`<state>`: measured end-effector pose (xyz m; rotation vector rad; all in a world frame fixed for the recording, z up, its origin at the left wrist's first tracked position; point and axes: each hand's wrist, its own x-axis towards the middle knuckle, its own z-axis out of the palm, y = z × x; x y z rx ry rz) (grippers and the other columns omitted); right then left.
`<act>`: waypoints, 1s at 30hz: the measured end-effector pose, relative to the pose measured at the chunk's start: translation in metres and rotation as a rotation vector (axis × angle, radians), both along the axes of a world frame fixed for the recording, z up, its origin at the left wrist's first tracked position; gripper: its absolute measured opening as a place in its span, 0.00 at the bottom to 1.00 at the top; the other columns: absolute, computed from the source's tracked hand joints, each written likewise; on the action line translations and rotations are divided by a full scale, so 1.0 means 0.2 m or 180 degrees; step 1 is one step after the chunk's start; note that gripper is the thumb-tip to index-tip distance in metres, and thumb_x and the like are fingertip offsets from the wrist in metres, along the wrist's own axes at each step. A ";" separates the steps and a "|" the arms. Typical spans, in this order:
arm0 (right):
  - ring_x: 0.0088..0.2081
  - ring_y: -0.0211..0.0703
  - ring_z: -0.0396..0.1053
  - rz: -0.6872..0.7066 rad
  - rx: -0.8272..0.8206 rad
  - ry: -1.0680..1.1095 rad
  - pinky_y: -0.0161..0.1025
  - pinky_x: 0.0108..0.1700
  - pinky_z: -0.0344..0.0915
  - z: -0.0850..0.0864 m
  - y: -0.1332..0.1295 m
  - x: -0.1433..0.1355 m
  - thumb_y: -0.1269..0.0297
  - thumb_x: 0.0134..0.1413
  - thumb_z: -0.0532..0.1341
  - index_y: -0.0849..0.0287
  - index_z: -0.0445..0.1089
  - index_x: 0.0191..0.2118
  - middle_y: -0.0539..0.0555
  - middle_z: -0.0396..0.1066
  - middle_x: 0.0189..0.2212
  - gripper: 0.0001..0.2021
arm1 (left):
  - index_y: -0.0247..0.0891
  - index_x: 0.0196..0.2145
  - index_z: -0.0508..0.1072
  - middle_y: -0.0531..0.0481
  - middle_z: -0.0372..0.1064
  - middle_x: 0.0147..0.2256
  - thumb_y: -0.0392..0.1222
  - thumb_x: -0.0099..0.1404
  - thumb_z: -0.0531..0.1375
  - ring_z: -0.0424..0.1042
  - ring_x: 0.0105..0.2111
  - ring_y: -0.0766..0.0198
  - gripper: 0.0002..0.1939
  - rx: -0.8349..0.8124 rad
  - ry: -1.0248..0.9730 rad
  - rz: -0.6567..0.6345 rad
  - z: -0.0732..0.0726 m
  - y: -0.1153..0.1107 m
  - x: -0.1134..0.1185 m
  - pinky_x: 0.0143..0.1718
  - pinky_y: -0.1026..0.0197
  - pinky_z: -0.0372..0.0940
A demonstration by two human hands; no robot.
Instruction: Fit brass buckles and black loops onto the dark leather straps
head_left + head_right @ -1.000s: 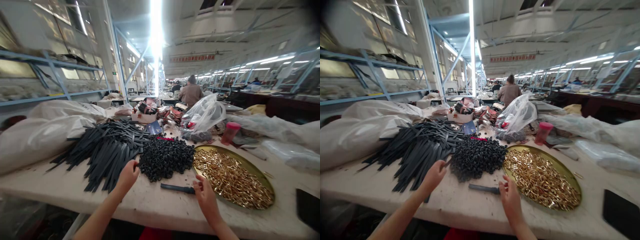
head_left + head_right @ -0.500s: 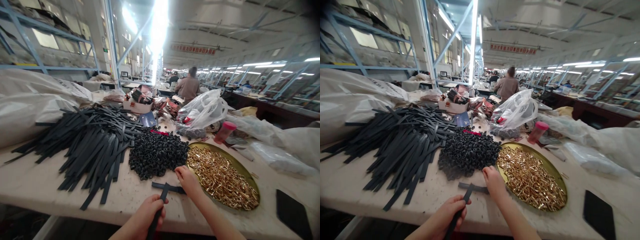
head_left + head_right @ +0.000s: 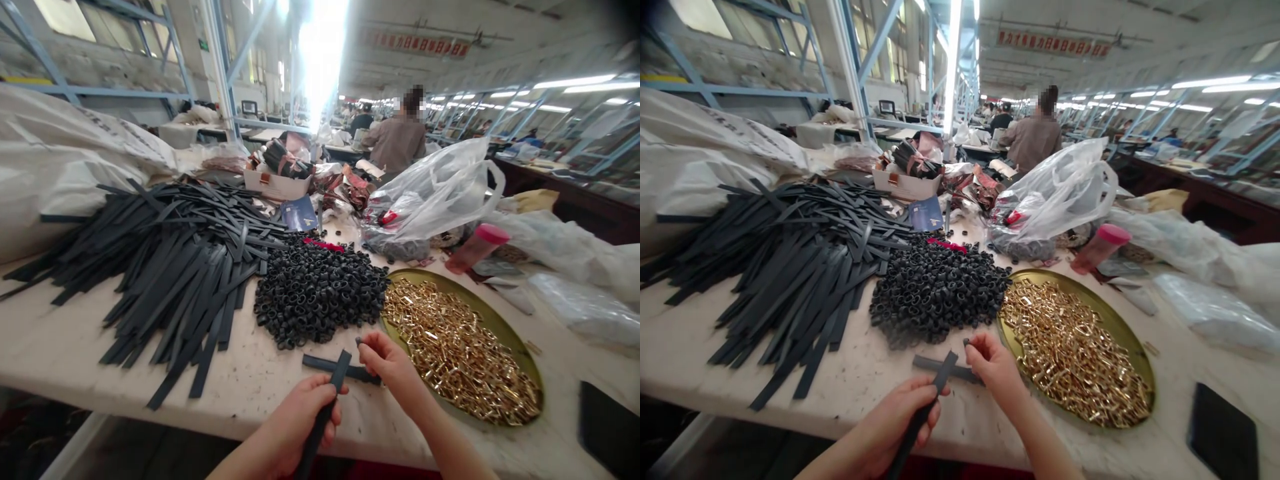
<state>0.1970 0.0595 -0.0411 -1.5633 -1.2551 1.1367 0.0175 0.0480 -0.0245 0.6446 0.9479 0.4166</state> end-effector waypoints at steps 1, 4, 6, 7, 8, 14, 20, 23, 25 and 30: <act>0.19 0.32 0.56 -0.0114 -0.0110 0.0546 0.31 0.23 0.53 0.01 -0.03 -0.02 0.54 0.49 0.57 0.58 0.59 0.29 0.45 0.61 0.20 0.12 | 0.35 0.34 0.64 0.58 0.61 0.17 0.50 0.53 0.54 0.55 0.11 0.76 0.16 0.0082 0.0024 -0.0030 0.00 0.00 0.01 0.12 0.72 0.45; 0.17 0.29 0.52 -0.0437 -0.0170 0.1481 0.29 0.20 0.49 0.03 -0.09 -0.06 0.51 0.48 0.58 0.59 0.59 0.26 0.45 0.60 0.17 0.15 | 0.35 0.33 0.64 0.58 0.61 0.16 0.56 0.53 0.53 0.55 0.11 0.76 0.20 0.0452 0.0131 -0.0154 0.01 -0.02 0.04 0.13 0.72 0.46; 0.16 0.28 0.50 -0.0578 -0.0140 0.1694 0.29 0.19 0.47 0.04 -0.11 -0.07 0.52 0.47 0.59 0.60 0.59 0.24 0.44 0.59 0.15 0.16 | 0.35 0.32 0.63 0.58 0.60 0.15 0.57 0.53 0.52 0.55 0.11 0.75 0.21 0.0731 0.0280 -0.0279 0.01 -0.04 0.06 0.13 0.72 0.47; 0.16 0.28 0.51 -0.0622 -0.0135 0.1746 0.28 0.19 0.47 0.04 -0.12 -0.07 0.53 0.45 0.61 0.60 0.60 0.24 0.44 0.60 0.15 0.15 | 0.35 0.32 0.63 0.58 0.60 0.15 0.57 0.52 0.52 0.55 0.11 0.74 0.21 0.0865 0.0376 -0.0314 0.01 -0.04 0.07 0.13 0.71 0.48; 0.17 0.28 0.52 -0.0666 -0.0132 0.1818 0.28 0.20 0.49 0.05 -0.13 -0.07 0.55 0.44 0.62 0.61 0.61 0.24 0.45 0.61 0.16 0.14 | 0.35 0.31 0.63 0.59 0.59 0.14 0.57 0.52 0.51 0.55 0.11 0.74 0.21 0.0991 0.0465 -0.0328 0.01 -0.05 0.08 0.13 0.71 0.49; 0.34 0.38 0.67 -0.0673 -0.0103 0.2086 0.36 0.38 0.62 0.08 -0.24 -0.08 0.57 0.40 0.65 0.58 0.68 0.40 0.52 0.72 0.33 0.18 | 0.35 0.30 0.62 0.59 0.56 0.14 0.51 0.56 0.46 0.53 0.11 0.71 0.16 0.1504 0.0910 -0.0504 0.02 -0.10 0.10 0.13 0.69 0.50; 0.38 0.48 0.68 -0.0487 0.0256 0.1176 0.44 0.42 0.61 0.02 -0.36 -0.07 0.52 0.40 0.64 0.59 0.72 0.38 0.56 0.74 0.35 0.19 | 0.37 0.26 0.67 0.51 0.66 0.22 0.43 0.60 0.46 0.65 0.24 0.64 0.13 0.3146 0.2049 -0.1081 0.09 -0.17 0.06 0.25 0.65 0.54; 0.34 0.44 0.68 -0.0391 0.0334 0.1215 0.41 0.39 0.62 0.00 -0.41 -0.06 0.54 0.41 0.64 0.58 0.72 0.36 0.55 0.73 0.32 0.17 | 0.37 0.26 0.67 0.48 0.69 0.26 0.42 0.61 0.45 0.67 0.28 0.61 0.14 0.3259 0.2132 -0.1347 0.13 -0.18 0.04 0.29 0.64 0.54; 0.29 0.39 0.66 -0.0444 0.0233 0.1507 0.37 0.35 0.62 0.01 -0.44 -0.06 0.54 0.41 0.64 0.59 0.72 0.35 0.52 0.72 0.28 0.16 | 0.37 0.29 0.68 0.48 0.70 0.28 0.43 0.62 0.45 0.68 0.30 0.61 0.14 0.3219 0.1980 -0.1385 0.13 -0.19 0.04 0.30 0.64 0.55; 0.24 0.29 0.61 -0.0913 0.0138 0.2477 0.28 0.28 0.59 0.03 -0.46 -0.10 0.58 0.42 0.65 0.62 0.72 0.32 0.48 0.67 0.23 0.13 | 0.38 0.30 0.65 0.48 0.70 0.29 0.45 0.64 0.43 0.68 0.31 0.60 0.15 0.3236 0.1898 -0.1284 0.08 -0.22 0.07 0.32 0.64 0.56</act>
